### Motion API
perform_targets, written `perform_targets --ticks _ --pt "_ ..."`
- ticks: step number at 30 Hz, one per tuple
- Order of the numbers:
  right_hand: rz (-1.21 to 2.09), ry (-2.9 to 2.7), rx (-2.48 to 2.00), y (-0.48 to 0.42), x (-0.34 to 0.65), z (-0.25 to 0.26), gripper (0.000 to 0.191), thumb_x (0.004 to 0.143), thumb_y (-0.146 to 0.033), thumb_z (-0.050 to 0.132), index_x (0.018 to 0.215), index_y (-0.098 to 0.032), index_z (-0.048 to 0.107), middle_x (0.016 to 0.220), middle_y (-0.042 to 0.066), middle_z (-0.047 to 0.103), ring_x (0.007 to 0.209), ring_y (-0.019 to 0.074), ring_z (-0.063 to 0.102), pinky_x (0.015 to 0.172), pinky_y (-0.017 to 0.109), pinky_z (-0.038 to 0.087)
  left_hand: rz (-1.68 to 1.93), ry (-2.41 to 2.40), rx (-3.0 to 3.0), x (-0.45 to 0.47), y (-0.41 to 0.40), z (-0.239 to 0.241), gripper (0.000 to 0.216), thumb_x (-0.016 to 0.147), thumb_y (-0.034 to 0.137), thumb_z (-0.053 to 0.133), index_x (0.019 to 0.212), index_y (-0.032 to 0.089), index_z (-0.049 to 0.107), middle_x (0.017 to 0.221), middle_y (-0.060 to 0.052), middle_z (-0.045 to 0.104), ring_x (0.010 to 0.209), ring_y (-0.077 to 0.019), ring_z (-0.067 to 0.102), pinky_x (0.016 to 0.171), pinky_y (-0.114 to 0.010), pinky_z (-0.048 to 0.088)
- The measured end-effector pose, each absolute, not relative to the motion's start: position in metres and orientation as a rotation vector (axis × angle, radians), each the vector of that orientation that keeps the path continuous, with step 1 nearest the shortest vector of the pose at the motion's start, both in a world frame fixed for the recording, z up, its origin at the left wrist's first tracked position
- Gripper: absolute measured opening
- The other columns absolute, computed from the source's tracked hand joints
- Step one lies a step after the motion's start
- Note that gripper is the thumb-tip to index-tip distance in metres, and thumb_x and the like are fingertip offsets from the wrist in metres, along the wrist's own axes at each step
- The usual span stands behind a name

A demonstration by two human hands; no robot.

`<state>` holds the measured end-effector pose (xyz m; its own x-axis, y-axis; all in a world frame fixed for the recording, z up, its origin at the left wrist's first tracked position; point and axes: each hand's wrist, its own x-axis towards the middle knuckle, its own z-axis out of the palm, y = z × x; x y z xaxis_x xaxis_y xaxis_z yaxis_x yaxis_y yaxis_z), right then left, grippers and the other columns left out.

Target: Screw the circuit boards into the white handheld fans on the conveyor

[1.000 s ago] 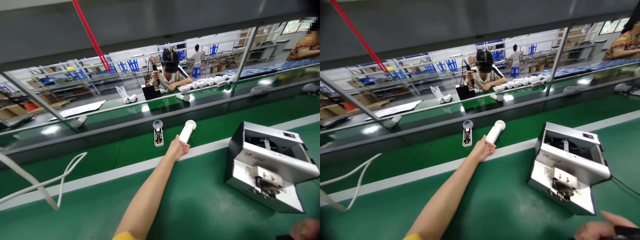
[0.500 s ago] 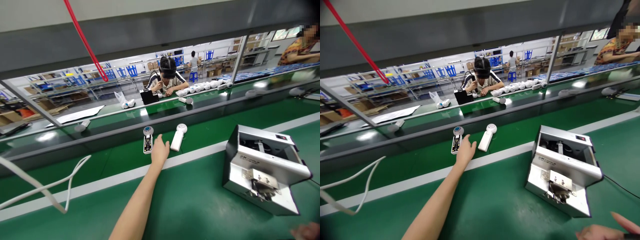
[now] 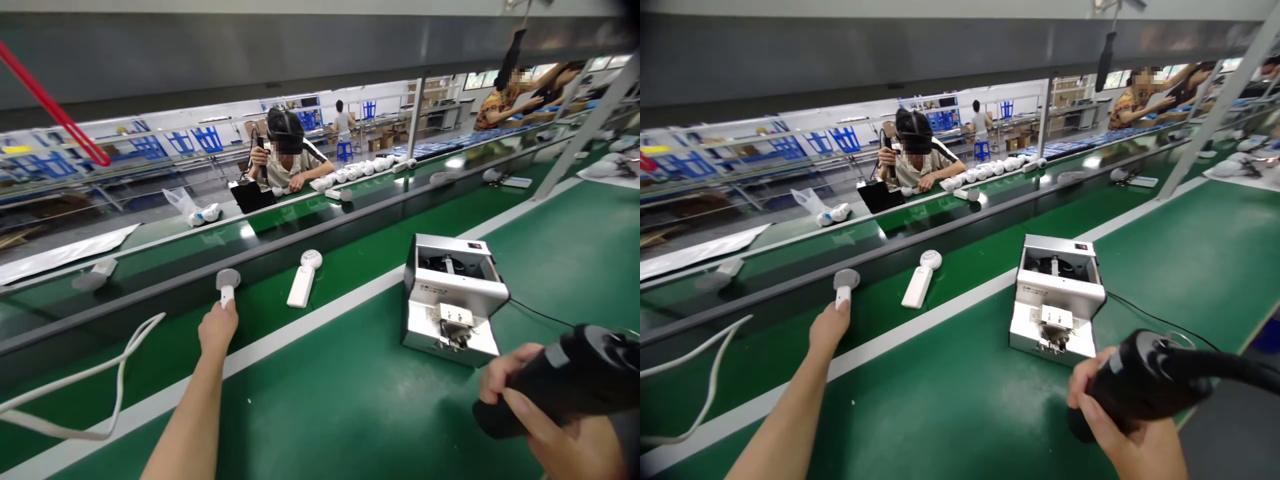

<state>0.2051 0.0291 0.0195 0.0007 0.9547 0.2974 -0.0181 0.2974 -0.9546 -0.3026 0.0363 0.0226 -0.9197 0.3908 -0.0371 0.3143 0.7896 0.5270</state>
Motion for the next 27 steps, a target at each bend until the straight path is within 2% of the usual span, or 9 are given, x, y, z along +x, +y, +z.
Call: perform_targets --ticks 2,5,8,10,12,14,16,21,27 --pt "1.029 -1.339 -1.030 0.027 0.203 0.027 0.021 0.085 -0.030 0.069 0.098 -0.027 0.053 0.073 0.002 0.061 0.065 0.0240 0.061 0.063 0.037 0.050 0.921 2.725 0.557 -0.304 0.028 0.025 0.036 0.092 0.040 0.056 0.118 0.015 0.057 0.106 -0.008 0.066 0.100 -0.0267 0.063 0.085 -0.044 0.051" --pt "1.023 -1.289 -1.003 0.026 0.202 0.033 0.027 0.087 -0.028 0.068 0.105 -0.027 0.049 0.071 0.000 0.061 0.066 0.0229 0.061 0.070 0.039 0.049 1.131 2.521 0.585 -0.292 0.015 0.026 0.052 0.089 0.042 0.053 0.135 0.020 0.045 0.105 -0.005 0.068 0.099 -0.0283 0.066 0.073 -0.038 0.056" --pt "1.016 -1.281 -0.968 0.027 0.202 0.034 0.034 0.086 -0.026 0.068 0.113 -0.026 0.047 0.073 0.000 0.063 0.068 0.0233 0.062 0.068 0.038 0.050 1.307 2.304 0.679 -0.262 0.004 0.027 0.057 0.090 0.045 0.050 0.143 0.034 0.035 0.126 0.002 0.063 0.114 -0.0246 0.061 0.079 -0.033 0.058" --pt "1.020 -1.271 -0.945 0.028 0.201 0.032 0.035 0.086 -0.026 0.068 0.114 -0.026 0.047 0.073 0.000 0.063 0.068 0.0231 0.062 0.066 0.038 0.051 1.322 2.057 0.756 -0.234 -0.001 0.029 0.053 0.085 0.045 0.059 0.135 0.041 0.045 0.132 0.011 0.059 0.121 -0.0249 0.056 0.086 -0.032 0.057" --pt "1.029 -1.241 -0.907 0.030 0.201 0.032 0.033 0.087 -0.025 0.067 0.113 -0.025 0.047 0.072 -0.001 0.062 0.065 0.0223 0.061 0.065 0.038 0.051 1.153 1.871 0.779 -0.204 -0.005 0.032 0.051 0.076 0.046 0.070 0.125 0.037 0.056 0.127 0.010 0.064 0.119 -0.0279 0.058 0.089 -0.035 0.056" --pt "1.013 -1.203 -0.896 0.033 0.201 0.038 0.030 0.087 -0.023 0.067 0.110 -0.025 0.048 0.069 -0.002 0.061 0.062 0.0208 0.059 0.063 0.038 0.051 0.949 1.773 0.962 -0.173 -0.008 0.033 0.056 0.071 0.048 0.074 0.123 0.031 0.059 0.125 0.002 0.065 0.113 -0.0297 0.061 0.090 -0.038 0.055" --pt "0.960 -1.160 -0.907 0.037 0.202 0.052 0.028 0.086 -0.021 0.068 0.107 -0.024 0.050 0.068 -0.002 0.061 0.061 0.0198 0.059 0.064 0.038 0.051 0.738 1.615 1.322 -0.144 -0.010 0.035 0.055 0.074 0.047 0.072 0.125 0.030 0.059 0.127 -0.003 0.062 0.112 -0.0292 0.060 0.094 -0.039 0.052" --pt "0.877 -1.038 -0.805 0.055 0.193 0.106 0.024 0.080 -0.018 0.068 0.094 -0.025 0.051 0.064 -0.004 0.056 0.055 0.0184 0.057 0.058 0.036 0.050 0.392 1.349 1.949 -0.073 -0.009 0.031 0.042 0.088 0.030 0.062 0.130 0.034 0.054 0.126 -0.005 0.056 0.112 -0.0254 0.055 0.094 -0.039 0.048" --pt "0.761 -1.131 -0.678 0.073 0.167 0.125 0.019 0.080 -0.019 0.067 0.088 -0.025 0.051 0.064 -0.004 0.058 0.053 0.0181 0.057 0.057 0.036 0.050 0.242 1.456 2.289 -0.020 0.010 0.015 0.052 0.090 0.030 0.063 0.139 0.033 0.045 0.123 -0.007 0.056 0.105 -0.0299 0.050 0.087 -0.046 0.044"
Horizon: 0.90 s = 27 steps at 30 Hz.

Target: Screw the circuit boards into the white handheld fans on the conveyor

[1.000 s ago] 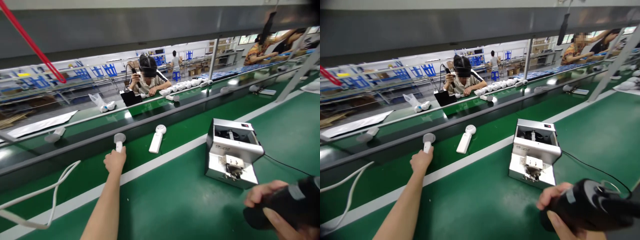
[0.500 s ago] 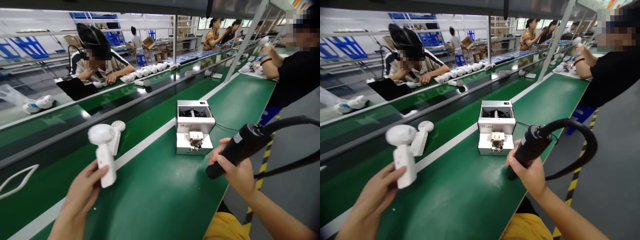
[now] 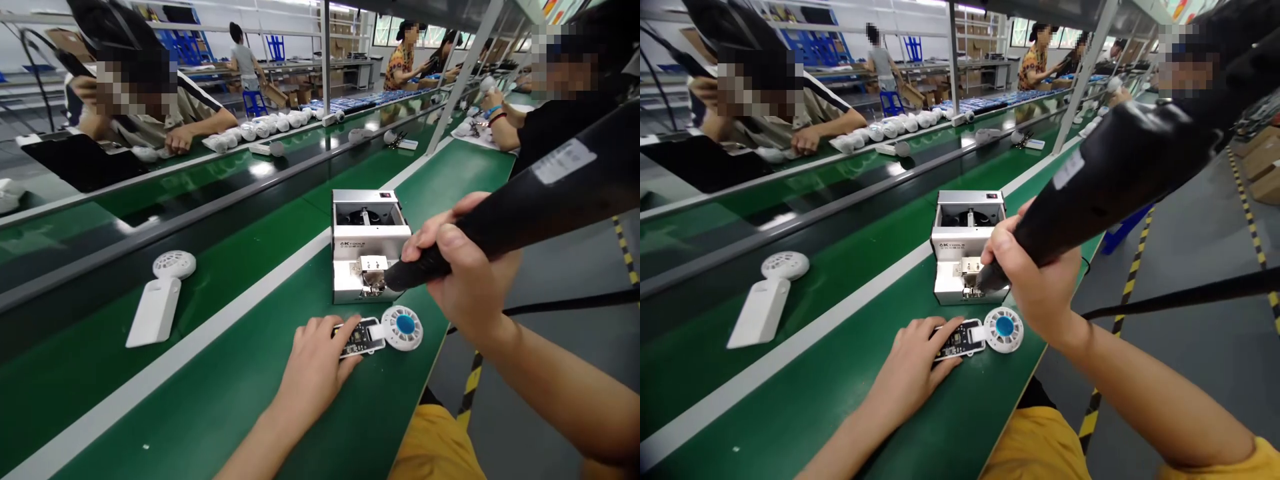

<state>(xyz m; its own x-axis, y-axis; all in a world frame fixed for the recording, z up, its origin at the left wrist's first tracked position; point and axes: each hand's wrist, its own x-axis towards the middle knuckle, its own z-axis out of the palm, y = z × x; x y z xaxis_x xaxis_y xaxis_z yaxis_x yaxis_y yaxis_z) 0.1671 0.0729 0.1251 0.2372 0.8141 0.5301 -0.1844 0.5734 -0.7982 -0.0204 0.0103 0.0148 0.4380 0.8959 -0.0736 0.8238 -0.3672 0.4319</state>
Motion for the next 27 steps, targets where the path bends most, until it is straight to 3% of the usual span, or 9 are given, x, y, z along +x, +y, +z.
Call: perform_targets --ticks 10,14,18,23,27 --pt "0.638 -1.198 -0.602 0.090 0.153 0.111 0.015 0.082 -0.019 0.066 0.091 -0.024 0.055 0.059 -0.005 0.059 0.048 0.0176 0.056 0.051 0.035 0.049 0.199 1.463 2.397 -0.009 0.016 0.012 0.052 0.088 0.030 0.064 0.137 0.028 0.046 0.108 -0.006 0.056 0.094 -0.0281 0.048 0.077 -0.042 0.043" --pt "0.672 -1.222 -0.656 0.094 0.154 0.108 0.017 0.083 -0.022 0.068 0.092 -0.025 0.055 0.061 -0.006 0.058 0.049 0.0170 0.058 0.051 0.034 0.050 0.295 1.423 2.371 -0.012 0.017 0.002 0.054 0.087 0.032 0.067 0.137 0.031 0.045 0.113 -0.005 0.055 0.098 -0.0272 0.048 0.082 -0.041 0.043" --pt "0.773 -1.294 -0.660 0.080 0.158 0.104 0.021 0.083 -0.022 0.069 0.098 -0.026 0.056 0.062 -0.005 0.059 0.050 0.0171 0.057 0.053 0.036 0.050 0.448 1.417 2.304 -0.016 0.015 -0.008 0.050 0.085 0.029 0.070 0.130 0.025 0.048 0.119 -0.005 0.055 0.103 -0.0263 0.047 0.088 -0.041 0.042" --pt "0.867 -1.375 -0.612 0.054 0.163 0.090 0.031 0.087 -0.019 0.064 0.115 -0.027 0.053 0.069 -0.003 0.062 0.054 0.0186 0.059 0.055 0.038 0.051 0.469 1.414 2.270 -0.015 0.014 -0.005 0.046 0.083 0.027 0.073 0.123 0.025 0.052 0.113 -0.004 0.056 0.100 -0.0259 0.048 0.086 -0.041 0.043" --pt "0.892 -1.332 -0.599 0.051 0.161 0.084 0.026 0.089 -0.022 0.065 0.111 -0.025 0.052 0.069 -0.003 0.061 0.055 0.0177 0.058 0.054 0.037 0.048 0.450 1.428 2.266 -0.014 0.015 -0.002 0.045 0.083 0.028 0.072 0.123 0.025 0.052 0.112 -0.004 0.056 0.099 -0.0263 0.048 0.086 -0.041 0.043"
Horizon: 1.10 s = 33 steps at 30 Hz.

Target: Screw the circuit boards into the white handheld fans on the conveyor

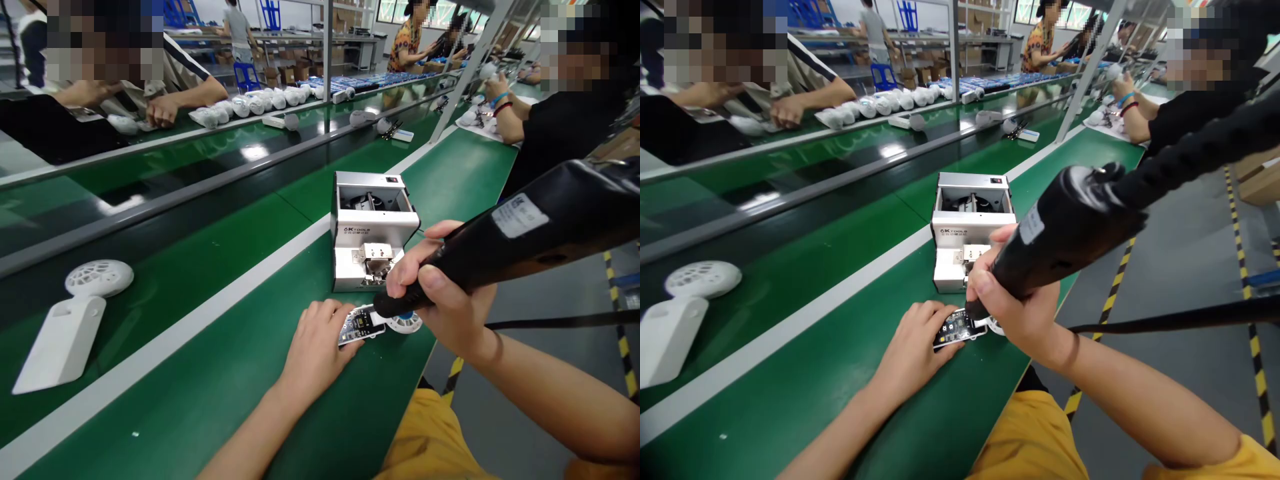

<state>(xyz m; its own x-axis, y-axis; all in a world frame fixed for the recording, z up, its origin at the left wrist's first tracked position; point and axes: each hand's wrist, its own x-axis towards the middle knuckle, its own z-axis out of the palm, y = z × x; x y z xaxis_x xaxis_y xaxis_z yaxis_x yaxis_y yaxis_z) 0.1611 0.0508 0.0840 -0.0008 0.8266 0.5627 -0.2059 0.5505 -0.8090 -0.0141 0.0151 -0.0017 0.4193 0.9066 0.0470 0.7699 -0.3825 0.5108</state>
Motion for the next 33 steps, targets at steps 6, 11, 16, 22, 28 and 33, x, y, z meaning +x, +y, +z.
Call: perform_targets --ticks 6,11,16,22,28,33 --pt "0.959 -1.288 -0.596 0.055 0.155 0.080 0.024 0.088 -0.021 0.064 0.105 -0.024 0.048 0.070 -0.004 0.061 0.055 0.0164 0.058 0.055 0.035 0.050 0.436 1.422 2.273 -0.013 0.016 -0.002 0.048 0.083 0.027 0.073 0.125 0.024 0.051 0.113 -0.004 0.055 0.099 -0.0260 0.048 0.085 -0.041 0.044" --pt "0.958 -1.301 -0.566 0.056 0.152 0.076 0.022 0.088 -0.018 0.063 0.104 -0.025 0.050 0.070 -0.003 0.060 0.053 0.0158 0.058 0.050 0.032 0.048 0.441 1.422 2.270 -0.013 0.015 -0.003 0.049 0.082 0.028 0.074 0.125 0.023 0.051 0.113 -0.005 0.055 0.099 -0.0263 0.048 0.086 -0.042 0.044" --pt "0.989 -1.373 -0.552 0.060 0.148 0.069 0.023 0.087 -0.017 0.063 0.105 -0.026 0.052 0.071 -0.002 0.060 0.057 0.0178 0.059 0.054 0.035 0.051 0.449 1.434 2.264 -0.012 0.014 -0.002 0.047 0.081 0.029 0.075 0.122 0.021 0.053 0.112 -0.004 0.056 0.099 -0.0262 0.048 0.086 -0.042 0.044" --pt "0.967 -1.417 -0.547 0.065 0.144 0.061 0.027 0.086 -0.018 0.066 0.109 -0.025 0.051 0.072 -0.002 0.061 0.058 0.0171 0.058 0.055 0.034 0.051 0.459 1.427 2.275 -0.013 0.015 -0.004 0.049 0.081 0.030 0.076 0.123 0.022 0.052 0.114 -0.004 0.057 0.099 -0.0262 0.049 0.086 -0.042 0.045" --pt "0.833 -1.320 -0.632 0.064 0.154 0.097 0.032 0.084 -0.020 0.066 0.112 -0.024 0.051 0.065 -0.003 0.062 0.051 0.0190 0.056 0.053 0.039 0.050 0.459 1.429 2.264 -0.013 0.015 -0.004 0.049 0.080 0.029 0.076 0.122 0.024 0.053 0.113 -0.004 0.057 0.100 -0.0268 0.050 0.087 -0.042 0.044" --pt "0.607 -1.199 -0.581 0.073 0.158 0.122 0.027 0.078 -0.019 0.069 0.099 -0.026 0.054 0.063 -0.005 0.059 0.046 0.0180 0.053 0.048 0.039 0.047 0.434 1.440 2.263 -0.013 0.016 -0.003 0.047 0.080 0.029 0.076 0.121 0.024 0.053 0.113 -0.005 0.057 0.100 -0.0267 0.050 0.086 -0.042 0.044"
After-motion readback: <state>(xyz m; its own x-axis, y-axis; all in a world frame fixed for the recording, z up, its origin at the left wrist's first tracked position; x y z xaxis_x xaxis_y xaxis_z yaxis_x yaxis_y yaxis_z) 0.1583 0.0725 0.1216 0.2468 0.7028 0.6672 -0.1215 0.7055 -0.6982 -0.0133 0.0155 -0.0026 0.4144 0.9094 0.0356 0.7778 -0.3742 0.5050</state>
